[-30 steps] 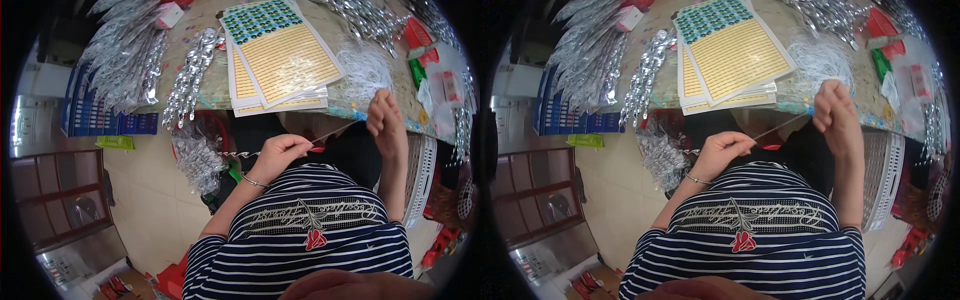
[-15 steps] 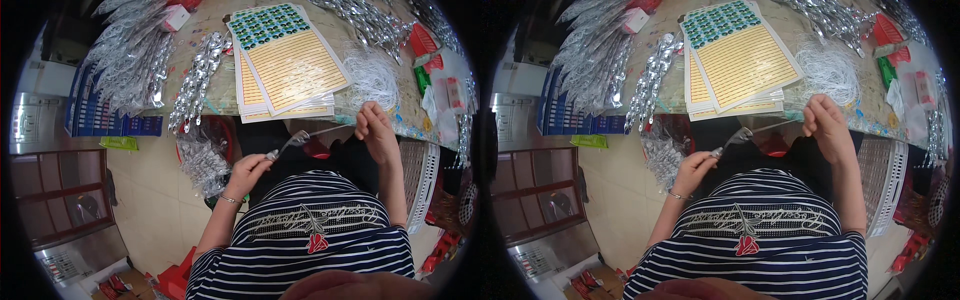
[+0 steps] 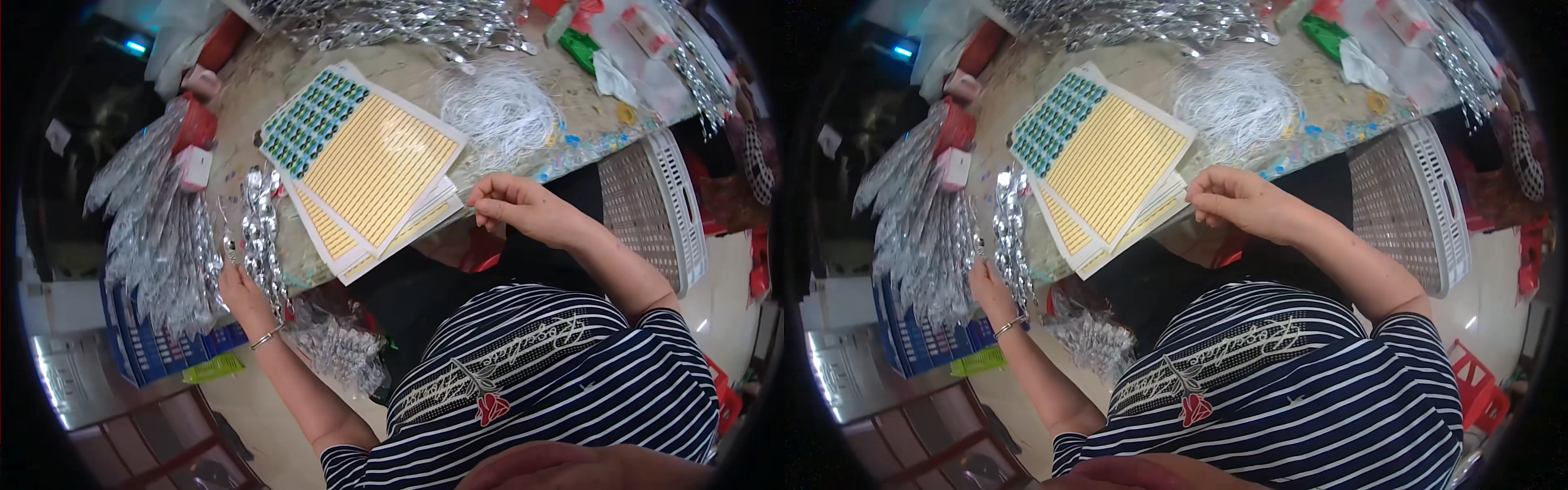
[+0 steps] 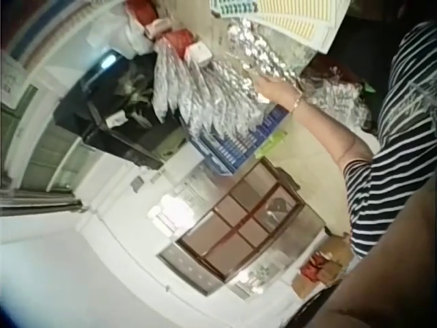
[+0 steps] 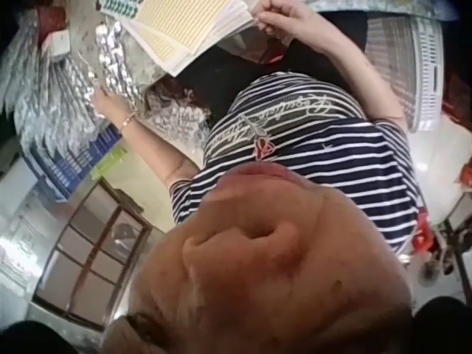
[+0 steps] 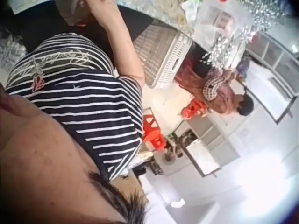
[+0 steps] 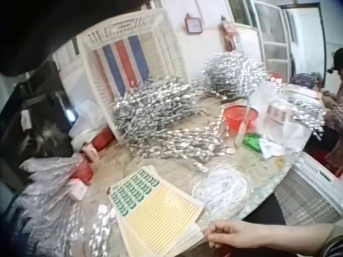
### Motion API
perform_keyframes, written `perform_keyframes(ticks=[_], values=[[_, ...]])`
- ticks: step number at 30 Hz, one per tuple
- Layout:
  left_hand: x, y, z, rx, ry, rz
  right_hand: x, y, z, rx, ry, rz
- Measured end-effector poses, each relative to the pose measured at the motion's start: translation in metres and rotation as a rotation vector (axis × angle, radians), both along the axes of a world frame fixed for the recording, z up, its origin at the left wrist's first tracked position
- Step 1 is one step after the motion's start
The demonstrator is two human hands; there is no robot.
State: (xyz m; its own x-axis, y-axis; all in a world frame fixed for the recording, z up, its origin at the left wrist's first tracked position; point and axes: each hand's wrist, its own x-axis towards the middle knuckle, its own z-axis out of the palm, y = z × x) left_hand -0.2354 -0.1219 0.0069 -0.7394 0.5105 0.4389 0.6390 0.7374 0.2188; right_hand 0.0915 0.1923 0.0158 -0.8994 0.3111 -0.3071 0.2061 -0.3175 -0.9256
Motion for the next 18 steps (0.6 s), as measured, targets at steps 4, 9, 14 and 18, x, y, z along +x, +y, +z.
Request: perform_keyframes(ticks=[4,9,14,18], values=[[-0.031,0.007,-0.016,-0.094,0.068,-0.028,-0.001,0.033,-0.005,0.278,0.031,-0.061],[-0.03,0.014,-0.024,-0.185,0.031,0.001,-0.041,0.102,-0.017,0.962,-0.007,-0.155],[-0.023,0.017,-0.025,-0.138,0.177,0.042,-0.096,0.155,-0.053,1.595,-0.053,-0.295],[0.006,0.027,-0.017,-0.062,0.264,0.06,-0.117,0.172,-0.062,1.637,-0.178,-0.392]])
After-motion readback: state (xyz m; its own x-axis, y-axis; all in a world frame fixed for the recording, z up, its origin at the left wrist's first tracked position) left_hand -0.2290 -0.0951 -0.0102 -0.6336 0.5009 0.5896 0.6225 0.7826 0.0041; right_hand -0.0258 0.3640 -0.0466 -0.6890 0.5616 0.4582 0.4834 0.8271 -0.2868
